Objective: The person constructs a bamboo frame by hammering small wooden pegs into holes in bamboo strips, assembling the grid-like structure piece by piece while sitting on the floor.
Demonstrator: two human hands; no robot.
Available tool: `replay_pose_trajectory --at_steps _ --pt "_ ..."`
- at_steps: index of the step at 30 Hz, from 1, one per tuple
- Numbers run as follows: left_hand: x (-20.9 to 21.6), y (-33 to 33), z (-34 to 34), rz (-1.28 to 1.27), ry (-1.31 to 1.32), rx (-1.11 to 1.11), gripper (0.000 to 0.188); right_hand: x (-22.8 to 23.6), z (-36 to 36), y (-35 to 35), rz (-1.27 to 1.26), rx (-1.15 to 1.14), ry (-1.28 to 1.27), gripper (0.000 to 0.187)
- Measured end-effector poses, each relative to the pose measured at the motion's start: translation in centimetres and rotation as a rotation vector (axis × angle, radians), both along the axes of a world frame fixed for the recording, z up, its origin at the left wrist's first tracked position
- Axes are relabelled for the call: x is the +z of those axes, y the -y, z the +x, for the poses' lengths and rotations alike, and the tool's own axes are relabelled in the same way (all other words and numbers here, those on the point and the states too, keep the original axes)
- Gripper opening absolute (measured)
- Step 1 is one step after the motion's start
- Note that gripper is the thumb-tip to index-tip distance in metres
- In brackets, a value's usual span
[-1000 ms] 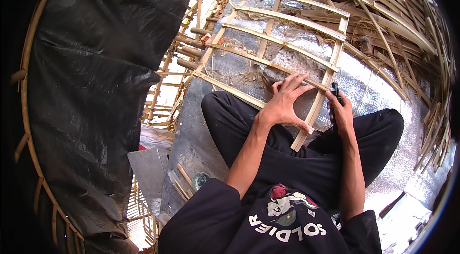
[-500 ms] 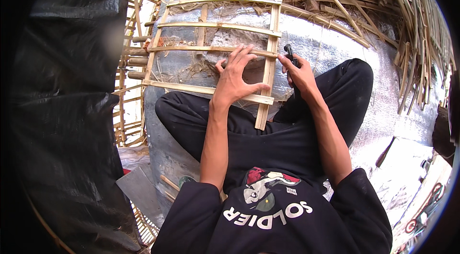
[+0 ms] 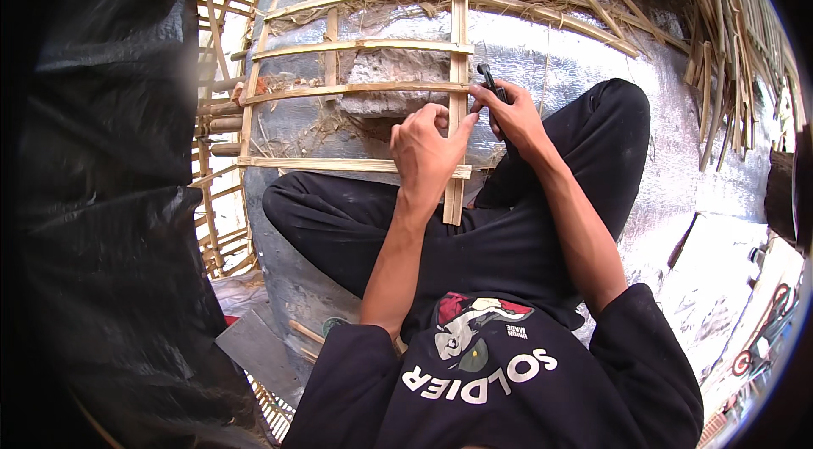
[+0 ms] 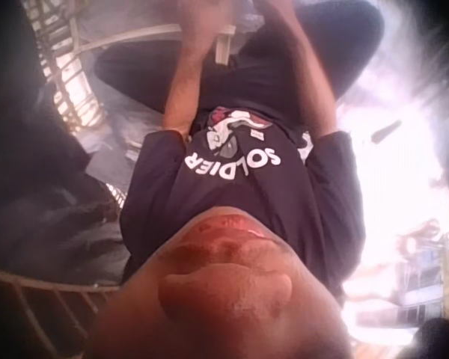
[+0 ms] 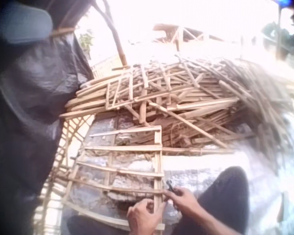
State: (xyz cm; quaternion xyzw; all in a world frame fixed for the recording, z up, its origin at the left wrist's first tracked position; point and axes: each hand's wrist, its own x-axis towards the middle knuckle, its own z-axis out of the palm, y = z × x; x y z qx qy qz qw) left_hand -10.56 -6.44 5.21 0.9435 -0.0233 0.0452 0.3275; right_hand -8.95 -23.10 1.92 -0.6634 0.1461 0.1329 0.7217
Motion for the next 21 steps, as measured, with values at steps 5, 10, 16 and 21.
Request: replay_pose_trajectory --at_steps 5,10,16,21 --pt "-0.2 1.0 0.0 0.002 -0.220 0.008 0.038 -0.9 -0.1 0.3 0.010 -0.010 0.024 0.031" --pt "-1.3 1.4 -0.3 0.175 -0.074 -0.019 0.036 -1.0 0.1 0.3 -0.031 -0.010 0.038 0.033" --pt "-1.1 1.2 -0.3 0.063 -0.068 0.000 0.033 -0.8 0.7 0.0 -0.025 0.032 0.032 0.033" --pt "0.1 0.9 -0.5 -0.090 -0.103 0.082 0.032 0.7 1.0 -0.5 -0.118 0.078 0.138 0.033"
